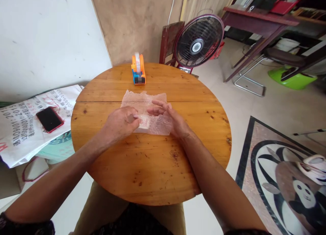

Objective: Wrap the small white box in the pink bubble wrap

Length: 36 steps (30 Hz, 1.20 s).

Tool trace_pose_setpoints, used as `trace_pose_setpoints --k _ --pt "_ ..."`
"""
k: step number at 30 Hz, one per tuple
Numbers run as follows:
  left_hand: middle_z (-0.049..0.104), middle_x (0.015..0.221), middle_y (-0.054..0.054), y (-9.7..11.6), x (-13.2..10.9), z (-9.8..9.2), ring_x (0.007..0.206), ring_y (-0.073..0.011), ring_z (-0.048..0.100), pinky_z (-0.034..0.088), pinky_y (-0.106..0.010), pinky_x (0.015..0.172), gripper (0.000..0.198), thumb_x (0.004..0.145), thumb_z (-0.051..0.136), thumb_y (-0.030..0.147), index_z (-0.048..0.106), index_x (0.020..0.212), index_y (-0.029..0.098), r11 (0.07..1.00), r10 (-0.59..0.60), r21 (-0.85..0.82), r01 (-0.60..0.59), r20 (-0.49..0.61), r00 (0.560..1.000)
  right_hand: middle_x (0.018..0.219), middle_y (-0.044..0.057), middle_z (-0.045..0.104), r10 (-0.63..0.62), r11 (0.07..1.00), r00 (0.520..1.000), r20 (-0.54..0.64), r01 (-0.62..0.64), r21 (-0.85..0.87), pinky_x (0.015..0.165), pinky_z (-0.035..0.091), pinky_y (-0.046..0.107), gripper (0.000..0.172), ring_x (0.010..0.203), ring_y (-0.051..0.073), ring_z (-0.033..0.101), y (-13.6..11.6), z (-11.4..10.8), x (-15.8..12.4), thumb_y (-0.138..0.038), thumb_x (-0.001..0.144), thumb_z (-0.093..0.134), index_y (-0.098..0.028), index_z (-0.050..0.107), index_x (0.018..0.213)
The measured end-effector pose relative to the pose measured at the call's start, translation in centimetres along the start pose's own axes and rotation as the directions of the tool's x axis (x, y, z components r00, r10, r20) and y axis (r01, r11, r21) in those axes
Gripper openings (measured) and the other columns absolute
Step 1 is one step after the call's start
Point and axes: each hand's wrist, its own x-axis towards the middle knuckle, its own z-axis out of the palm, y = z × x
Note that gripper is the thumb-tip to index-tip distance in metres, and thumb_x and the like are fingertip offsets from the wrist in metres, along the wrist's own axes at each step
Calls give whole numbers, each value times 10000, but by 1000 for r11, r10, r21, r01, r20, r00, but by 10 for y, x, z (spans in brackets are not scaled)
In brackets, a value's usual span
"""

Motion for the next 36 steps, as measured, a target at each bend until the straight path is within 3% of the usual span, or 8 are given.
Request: trace_pose_setpoints --k 5,9,12,15,19,28,33,36 --pt "741 1116 -38 -5 9 8 716 -156 641 471 -268 622 180 732 652 367 646 763 190 978 -90 -183 101 69 994 1118 76 706 3 994 998 55 3 -112 1039 421 476 715 1145 270 609 -10 -4 -6 -651 722 723 -246 571 1291" --pt "742 871 -25 -10 8 11 657 -143 606 454 -251 603 196 732 643 364 673 805 184 956 -73 -276 99 103 992 1102 62 687 11 974 999 44 0 -226 937 494 423 698 1079 248 629 -9 -3 -5 -513 659 828 -248 595 1261" --pt "726 846 -29 -9 6 13 625 -128 580 442 -244 587 194 732 640 357 673 775 171 936 -81 -333 110 99 992 1039 44 685 -23 946 1000 -19 16 -323 856 522 379 573 977 222 650 -3 2 -3 -442 625 860 -239 663 1123" --pt "729 932 -46 -7 4 13 681 -133 601 455 -245 616 177 731 628 335 664 705 164 910 -71 -404 95 75 995 879 19 685 -27 953 997 -73 3 -304 714 520 320 402 789 173 633 3 8 -2 -477 638 839 -215 683 899" --pt "714 840 -41 -9 2 13 700 -145 597 442 -249 619 150 723 613 302 666 685 167 897 -64 -434 82 56 996 699 -7 626 -31 970 992 -120 1 -241 577 457 266 390 627 128 548 6 12 -2 -527 649 825 -203 613 693" --pt "673 751 -21 -14 1 16 589 -113 514 368 -227 508 156 711 628 322 602 682 171 887 -90 -446 124 98 991 644 -29 560 -86 962 985 -153 42 -269 552 386 256 384 577 105 464 9 20 -1 -526 708 785 -200 581 691" --pt "592 630 14 -13 4 14 544 -103 479 357 -221 496 176 691 635 341 572 685 177 894 -120 -417 165 131 984 685 -23 564 -156 926 969 -191 76 -369 563 403 265 340 604 121 482 12 17 -1 -487 722 772 -215 569 741" --pt "586 659 25 -14 5 14 555 -100 489 367 -216 503 176 686 649 326 574 751 181 884 -106 -442 154 131 986 712 -9 581 -230 849 954 -193 99 -520 609 444 291 229 631 142 516 14 12 -3 -408 779 718 -223 582 788"
